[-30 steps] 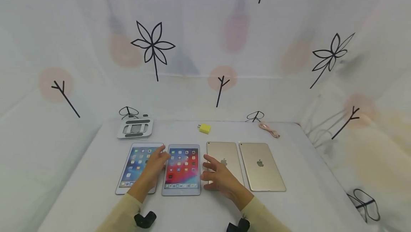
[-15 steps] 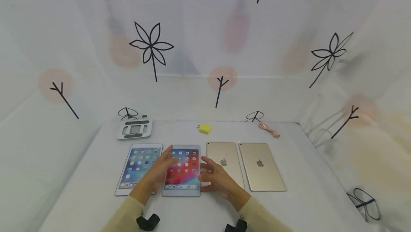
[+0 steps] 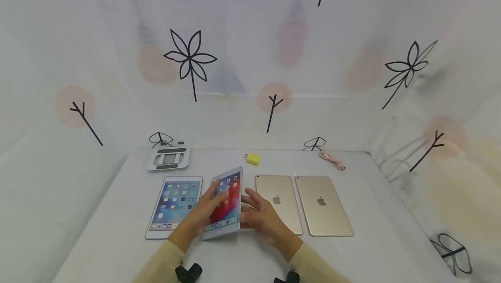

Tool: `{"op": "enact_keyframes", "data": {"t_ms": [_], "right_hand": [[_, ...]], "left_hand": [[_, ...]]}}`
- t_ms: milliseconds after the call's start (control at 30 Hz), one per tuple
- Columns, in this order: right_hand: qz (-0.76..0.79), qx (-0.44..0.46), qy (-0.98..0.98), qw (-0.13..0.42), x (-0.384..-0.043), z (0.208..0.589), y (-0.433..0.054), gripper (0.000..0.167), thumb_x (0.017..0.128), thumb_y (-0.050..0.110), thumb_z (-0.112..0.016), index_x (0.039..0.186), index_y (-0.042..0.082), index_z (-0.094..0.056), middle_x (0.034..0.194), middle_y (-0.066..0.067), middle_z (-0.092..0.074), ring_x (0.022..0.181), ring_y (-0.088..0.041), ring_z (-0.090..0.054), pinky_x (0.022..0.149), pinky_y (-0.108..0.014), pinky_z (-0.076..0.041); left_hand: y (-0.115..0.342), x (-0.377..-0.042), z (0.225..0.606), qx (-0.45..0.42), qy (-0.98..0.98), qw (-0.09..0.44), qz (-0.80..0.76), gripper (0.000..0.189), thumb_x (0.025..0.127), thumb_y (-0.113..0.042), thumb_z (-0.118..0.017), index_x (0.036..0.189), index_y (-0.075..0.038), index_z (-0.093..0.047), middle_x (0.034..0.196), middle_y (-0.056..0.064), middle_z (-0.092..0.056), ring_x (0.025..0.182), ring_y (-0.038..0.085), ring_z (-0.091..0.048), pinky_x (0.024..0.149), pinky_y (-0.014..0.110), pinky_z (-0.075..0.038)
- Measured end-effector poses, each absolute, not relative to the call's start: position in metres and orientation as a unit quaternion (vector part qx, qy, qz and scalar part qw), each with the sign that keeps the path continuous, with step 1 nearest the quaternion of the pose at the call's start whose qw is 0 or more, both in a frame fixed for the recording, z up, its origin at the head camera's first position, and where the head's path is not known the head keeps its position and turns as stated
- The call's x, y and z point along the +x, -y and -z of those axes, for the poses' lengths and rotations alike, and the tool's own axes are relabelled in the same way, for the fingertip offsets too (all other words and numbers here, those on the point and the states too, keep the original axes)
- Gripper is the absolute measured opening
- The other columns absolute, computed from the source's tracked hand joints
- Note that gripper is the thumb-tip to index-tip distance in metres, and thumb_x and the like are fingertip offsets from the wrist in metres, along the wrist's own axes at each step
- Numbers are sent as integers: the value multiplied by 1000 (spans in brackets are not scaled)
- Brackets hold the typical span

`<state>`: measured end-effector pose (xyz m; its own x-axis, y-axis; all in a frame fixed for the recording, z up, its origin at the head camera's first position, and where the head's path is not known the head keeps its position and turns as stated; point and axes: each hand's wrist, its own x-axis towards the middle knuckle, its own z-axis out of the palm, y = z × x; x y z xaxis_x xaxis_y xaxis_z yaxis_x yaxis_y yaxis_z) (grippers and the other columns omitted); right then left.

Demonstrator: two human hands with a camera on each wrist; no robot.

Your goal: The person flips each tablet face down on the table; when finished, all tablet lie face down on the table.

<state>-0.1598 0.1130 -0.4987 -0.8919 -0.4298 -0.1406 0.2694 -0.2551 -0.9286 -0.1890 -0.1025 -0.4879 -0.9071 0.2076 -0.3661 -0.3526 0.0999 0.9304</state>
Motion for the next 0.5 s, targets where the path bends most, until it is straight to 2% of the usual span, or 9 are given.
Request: {"op": "enact_keyframes", "data": {"t_ms": [133,267,400,500], "right_hand": [[788,-131,-553,237,-161,499,-106,93,89,9,-75,163,10,-19,165,-16,-25,136,-33,-52,95,-45,-58],[773,-171,-561,243,-162,498,-99,95,87,11,-80,163,20,-23,166,-11,-25,134,-30,-52,95,-40,-57],[768,-182,-561,249,-162,496,-94,102,86,15,-82,164,29,-18,167,-12,-22,135,-32,-52,97,-38,-56],[772,-181,-555,253,-162,497,-90,106,85,18,-83,165,26,-14,169,-13,-19,137,-34,-51,97,-41,-56]], "left_hand": [[99,-190,485,-49,-715,203,-667,80,95,-59,-61,162,-37,-23,166,19,-20,146,52,-24,108,77,-31],[96,-191,481,-40,-724,191,-661,80,94,-64,-60,161,-40,-25,167,18,-21,146,51,-26,108,79,-28],[93,-191,481,-19,-735,177,-655,80,93,-66,-59,161,-42,-25,168,16,-20,146,50,-25,109,81,-22],[92,-189,482,-7,-741,164,-651,77,94,-66,-57,161,-44,-24,169,15,-19,149,50,-22,110,81,-19]]}}
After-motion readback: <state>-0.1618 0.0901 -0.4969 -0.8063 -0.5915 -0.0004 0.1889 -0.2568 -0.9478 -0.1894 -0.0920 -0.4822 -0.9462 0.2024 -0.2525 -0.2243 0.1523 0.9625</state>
